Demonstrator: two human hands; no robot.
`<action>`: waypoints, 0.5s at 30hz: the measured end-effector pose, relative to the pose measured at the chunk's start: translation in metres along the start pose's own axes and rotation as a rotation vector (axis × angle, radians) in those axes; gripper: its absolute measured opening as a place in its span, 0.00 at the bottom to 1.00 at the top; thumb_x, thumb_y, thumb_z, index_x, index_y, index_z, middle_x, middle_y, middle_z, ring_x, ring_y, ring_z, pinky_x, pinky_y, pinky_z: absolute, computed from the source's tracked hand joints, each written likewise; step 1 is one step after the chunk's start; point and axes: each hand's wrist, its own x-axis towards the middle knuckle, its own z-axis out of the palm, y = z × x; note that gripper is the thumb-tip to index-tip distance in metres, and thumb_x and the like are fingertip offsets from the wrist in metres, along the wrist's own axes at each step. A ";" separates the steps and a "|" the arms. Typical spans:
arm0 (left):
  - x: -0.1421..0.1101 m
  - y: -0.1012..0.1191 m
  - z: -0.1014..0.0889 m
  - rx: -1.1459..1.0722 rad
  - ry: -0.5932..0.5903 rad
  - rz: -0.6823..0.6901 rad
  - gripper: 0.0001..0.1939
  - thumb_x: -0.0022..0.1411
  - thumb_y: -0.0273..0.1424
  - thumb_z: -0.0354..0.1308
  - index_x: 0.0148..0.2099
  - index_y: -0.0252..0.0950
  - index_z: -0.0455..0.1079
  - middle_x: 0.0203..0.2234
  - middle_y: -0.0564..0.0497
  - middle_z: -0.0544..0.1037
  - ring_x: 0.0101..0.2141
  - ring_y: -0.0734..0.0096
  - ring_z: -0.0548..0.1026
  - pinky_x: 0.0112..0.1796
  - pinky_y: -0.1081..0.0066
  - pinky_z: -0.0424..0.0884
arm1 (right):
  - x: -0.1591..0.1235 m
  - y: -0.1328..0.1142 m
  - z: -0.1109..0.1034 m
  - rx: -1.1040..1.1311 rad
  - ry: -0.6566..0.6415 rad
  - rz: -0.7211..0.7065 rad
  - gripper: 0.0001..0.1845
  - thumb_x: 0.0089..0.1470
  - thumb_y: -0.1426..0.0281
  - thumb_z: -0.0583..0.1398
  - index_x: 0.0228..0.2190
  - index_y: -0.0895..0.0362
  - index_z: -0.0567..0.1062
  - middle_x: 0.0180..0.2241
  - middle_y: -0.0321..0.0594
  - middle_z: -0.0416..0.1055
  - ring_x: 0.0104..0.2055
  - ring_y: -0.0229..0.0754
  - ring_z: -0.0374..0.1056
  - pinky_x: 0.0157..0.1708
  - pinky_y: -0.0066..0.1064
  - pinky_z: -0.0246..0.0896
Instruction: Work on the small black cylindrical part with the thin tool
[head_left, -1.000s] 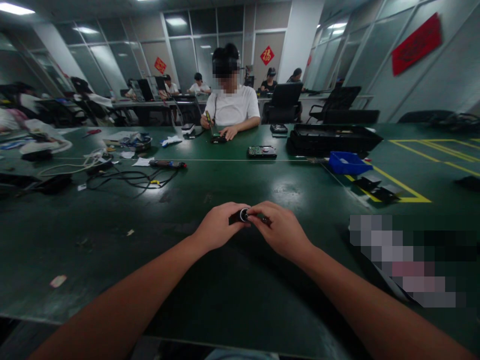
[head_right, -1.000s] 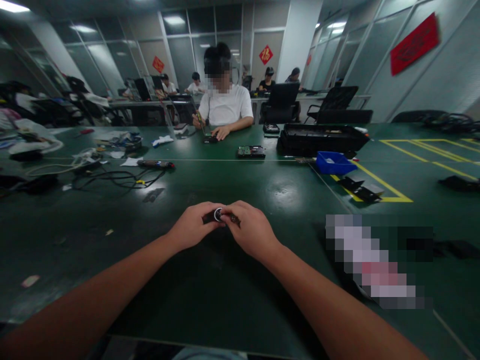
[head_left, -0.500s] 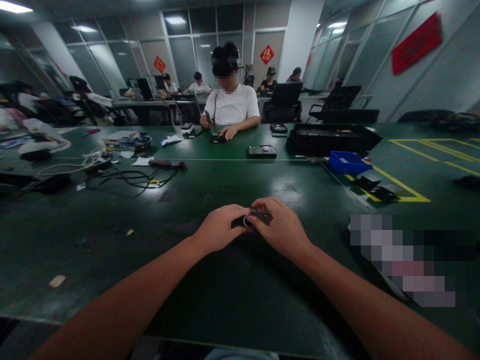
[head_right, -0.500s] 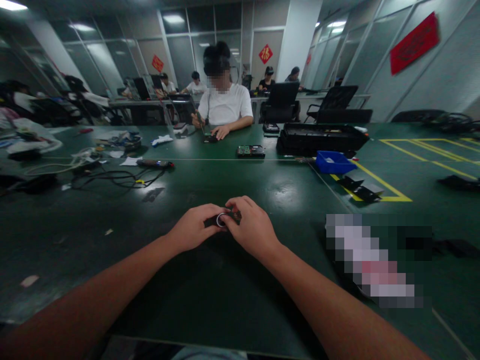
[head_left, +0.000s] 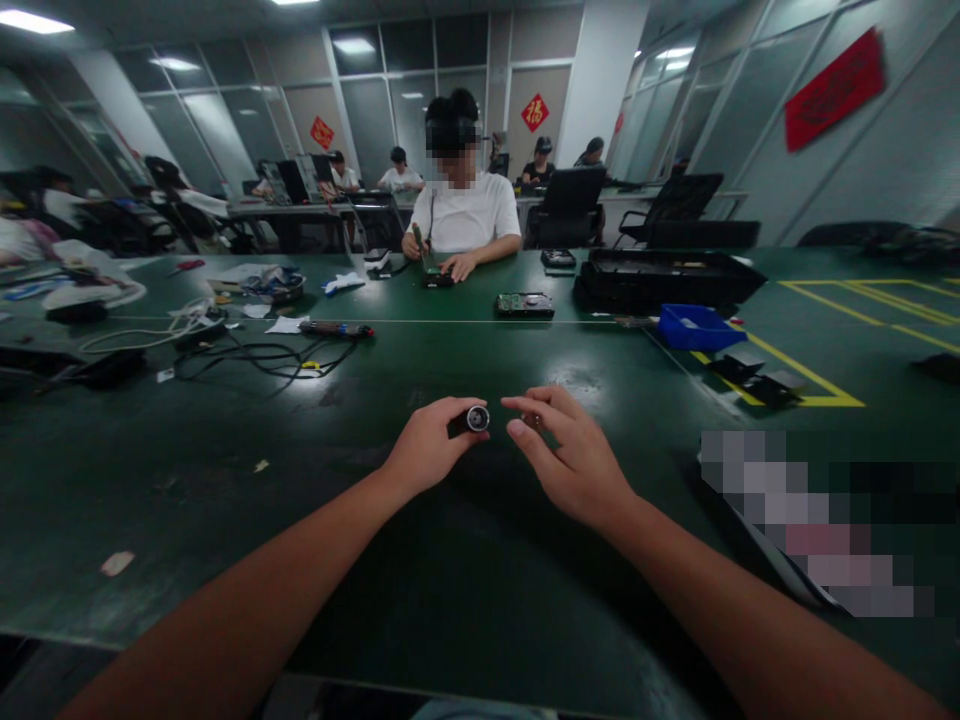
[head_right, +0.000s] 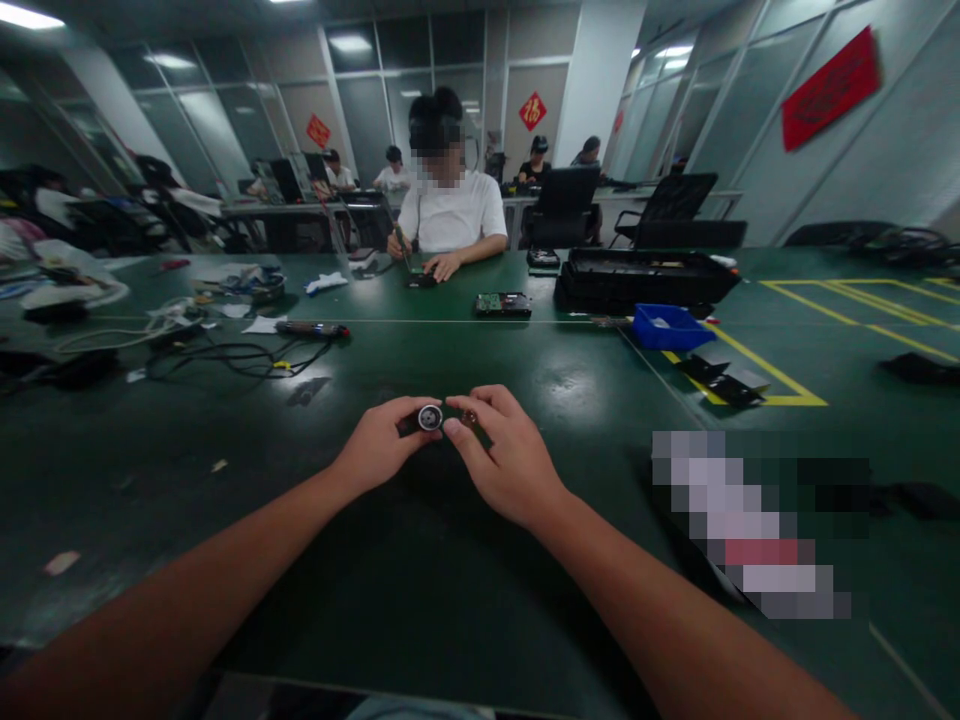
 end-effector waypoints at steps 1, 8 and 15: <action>0.000 0.000 0.000 -0.004 -0.004 -0.003 0.19 0.61 0.29 0.68 0.55 0.43 0.75 0.47 0.52 0.81 0.47 0.63 0.78 0.49 0.63 0.73 | -0.001 -0.001 0.000 -0.022 0.010 0.009 0.13 0.65 0.64 0.58 0.45 0.56 0.78 0.39 0.43 0.74 0.39 0.43 0.72 0.37 0.35 0.67; 0.000 -0.002 0.001 -0.024 -0.017 0.001 0.20 0.60 0.29 0.68 0.55 0.43 0.75 0.46 0.51 0.81 0.45 0.63 0.78 0.46 0.63 0.74 | -0.010 0.000 -0.001 0.061 0.181 0.033 0.12 0.66 0.65 0.56 0.46 0.55 0.75 0.32 0.38 0.78 0.32 0.41 0.75 0.32 0.32 0.66; 0.000 -0.002 0.001 -0.028 -0.011 0.015 0.20 0.60 0.30 0.69 0.54 0.43 0.75 0.46 0.51 0.81 0.44 0.64 0.79 0.45 0.64 0.74 | -0.008 0.002 0.002 0.036 0.137 -0.003 0.10 0.65 0.66 0.57 0.44 0.57 0.75 0.35 0.41 0.79 0.36 0.43 0.77 0.37 0.33 0.68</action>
